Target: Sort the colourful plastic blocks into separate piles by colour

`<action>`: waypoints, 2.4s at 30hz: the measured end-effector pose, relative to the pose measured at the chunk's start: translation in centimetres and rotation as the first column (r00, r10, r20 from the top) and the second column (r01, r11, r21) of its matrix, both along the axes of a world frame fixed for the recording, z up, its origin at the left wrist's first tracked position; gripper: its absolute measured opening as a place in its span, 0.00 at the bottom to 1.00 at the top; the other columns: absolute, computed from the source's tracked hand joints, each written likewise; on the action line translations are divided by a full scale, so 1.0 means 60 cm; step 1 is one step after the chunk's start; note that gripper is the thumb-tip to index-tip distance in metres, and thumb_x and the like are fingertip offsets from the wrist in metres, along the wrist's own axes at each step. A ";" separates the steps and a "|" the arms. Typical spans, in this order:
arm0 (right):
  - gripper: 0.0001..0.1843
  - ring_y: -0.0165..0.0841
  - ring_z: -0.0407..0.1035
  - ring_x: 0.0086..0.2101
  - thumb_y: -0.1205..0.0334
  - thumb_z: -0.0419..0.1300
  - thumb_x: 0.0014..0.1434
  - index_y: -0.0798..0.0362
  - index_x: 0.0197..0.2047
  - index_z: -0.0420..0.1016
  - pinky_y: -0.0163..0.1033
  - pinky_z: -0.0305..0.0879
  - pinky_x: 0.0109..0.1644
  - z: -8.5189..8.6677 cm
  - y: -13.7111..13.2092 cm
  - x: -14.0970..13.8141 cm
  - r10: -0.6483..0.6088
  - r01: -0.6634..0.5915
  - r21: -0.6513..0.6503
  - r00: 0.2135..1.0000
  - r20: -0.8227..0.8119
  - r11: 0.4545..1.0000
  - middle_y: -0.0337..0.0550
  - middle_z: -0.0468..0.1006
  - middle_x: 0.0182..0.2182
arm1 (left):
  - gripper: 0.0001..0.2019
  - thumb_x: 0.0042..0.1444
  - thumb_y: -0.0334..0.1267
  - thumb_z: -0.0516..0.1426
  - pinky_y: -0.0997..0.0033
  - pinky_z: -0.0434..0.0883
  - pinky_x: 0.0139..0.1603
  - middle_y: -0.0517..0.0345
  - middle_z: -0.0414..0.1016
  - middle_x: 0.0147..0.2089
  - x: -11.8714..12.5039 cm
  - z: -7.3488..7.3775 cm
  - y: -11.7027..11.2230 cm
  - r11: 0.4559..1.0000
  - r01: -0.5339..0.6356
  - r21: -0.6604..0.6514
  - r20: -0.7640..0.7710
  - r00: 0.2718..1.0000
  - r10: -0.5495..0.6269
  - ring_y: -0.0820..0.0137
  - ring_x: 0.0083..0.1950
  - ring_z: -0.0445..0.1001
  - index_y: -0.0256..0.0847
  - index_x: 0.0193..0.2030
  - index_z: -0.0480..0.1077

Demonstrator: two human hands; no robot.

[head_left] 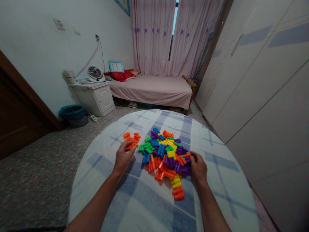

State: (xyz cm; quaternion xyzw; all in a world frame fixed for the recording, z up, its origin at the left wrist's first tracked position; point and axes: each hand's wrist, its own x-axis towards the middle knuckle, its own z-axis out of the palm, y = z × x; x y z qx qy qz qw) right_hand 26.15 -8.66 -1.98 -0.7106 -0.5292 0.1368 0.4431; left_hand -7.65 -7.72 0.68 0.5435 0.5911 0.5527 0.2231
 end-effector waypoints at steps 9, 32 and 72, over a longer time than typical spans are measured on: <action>0.23 0.38 0.69 0.42 0.54 0.46 0.53 0.56 0.45 0.73 0.42 0.62 0.48 -0.001 0.001 0.000 -0.003 0.003 0.001 1.000 0.015 1.000 0.49 0.76 0.42 | 0.11 0.52 0.40 0.54 0.65 0.68 0.52 0.52 0.71 0.44 -0.052 0.026 0.096 0.979 -0.099 0.178 -0.483 0.858 0.174 0.65 0.47 0.71 0.39 0.41 0.70; 0.23 0.38 0.69 0.42 0.54 0.46 0.53 0.55 0.46 0.73 0.42 0.62 0.47 0.003 -0.001 -0.002 -0.009 0.009 -0.019 1.000 0.011 1.000 0.49 0.75 0.43 | 0.11 0.58 0.39 0.50 0.63 0.69 0.52 0.52 0.72 0.45 0.033 -0.011 0.014 0.967 0.239 0.090 -0.455 0.874 -0.173 0.65 0.48 0.70 0.41 0.44 0.70; 0.23 0.39 0.69 0.43 0.54 0.46 0.53 0.56 0.46 0.73 0.43 0.62 0.48 0.001 0.001 -0.001 -0.003 0.003 -0.008 1.000 0.016 1.000 0.50 0.75 0.43 | 0.13 0.55 0.41 0.54 0.65 0.69 0.49 0.52 0.71 0.45 0.015 0.002 -0.015 0.956 0.291 0.017 -0.644 0.735 -0.212 0.65 0.47 0.70 0.41 0.46 0.68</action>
